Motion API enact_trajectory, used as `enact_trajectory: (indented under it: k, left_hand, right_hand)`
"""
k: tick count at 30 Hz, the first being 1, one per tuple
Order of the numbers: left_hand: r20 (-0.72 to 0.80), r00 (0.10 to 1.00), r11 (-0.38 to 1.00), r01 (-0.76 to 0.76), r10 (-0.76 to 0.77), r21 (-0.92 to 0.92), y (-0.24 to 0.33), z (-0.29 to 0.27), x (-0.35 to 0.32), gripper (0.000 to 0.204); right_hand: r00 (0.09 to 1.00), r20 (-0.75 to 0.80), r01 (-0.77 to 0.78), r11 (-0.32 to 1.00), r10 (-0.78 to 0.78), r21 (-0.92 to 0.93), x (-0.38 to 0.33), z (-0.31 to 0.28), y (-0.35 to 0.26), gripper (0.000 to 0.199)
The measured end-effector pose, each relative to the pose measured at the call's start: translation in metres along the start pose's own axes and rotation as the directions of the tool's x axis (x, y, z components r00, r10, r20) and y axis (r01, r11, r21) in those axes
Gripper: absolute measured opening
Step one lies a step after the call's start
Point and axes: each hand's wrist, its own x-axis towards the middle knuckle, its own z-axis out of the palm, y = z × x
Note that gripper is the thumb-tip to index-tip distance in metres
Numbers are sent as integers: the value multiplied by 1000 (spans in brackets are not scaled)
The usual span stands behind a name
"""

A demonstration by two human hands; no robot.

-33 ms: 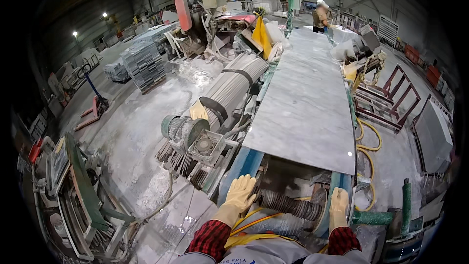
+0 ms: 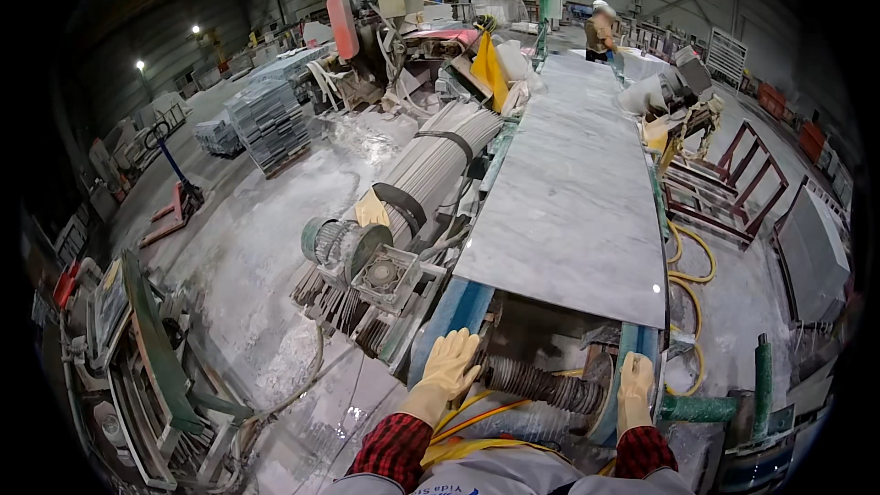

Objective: The person guides large rectangular stone slabs through a conveyor-based polishing machine, using gloved hands to align and feed each slab. The person repeatedly handles multiple slabs, moving them from the input side to the output side of the machine.

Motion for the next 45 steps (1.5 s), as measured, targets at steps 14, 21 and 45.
enact_trajectory:
  k: [14,21,45]
  left_hand:
    - [160,986,998,37,-46,58,6,-12,4,75]
    - [285,955,996,73,-86,55,2,-4,3,74]
    - [305,951,996,72,-54,-48,10,-24,4,71]
  right_hand:
    - [928,-171,292,933,-330,-211,37,-12,-12,34]
    - [851,-192,397,838,-489,-375,27,12,15,47]
    - [814,-253,424,833,-522,-355,26,21,34,46]
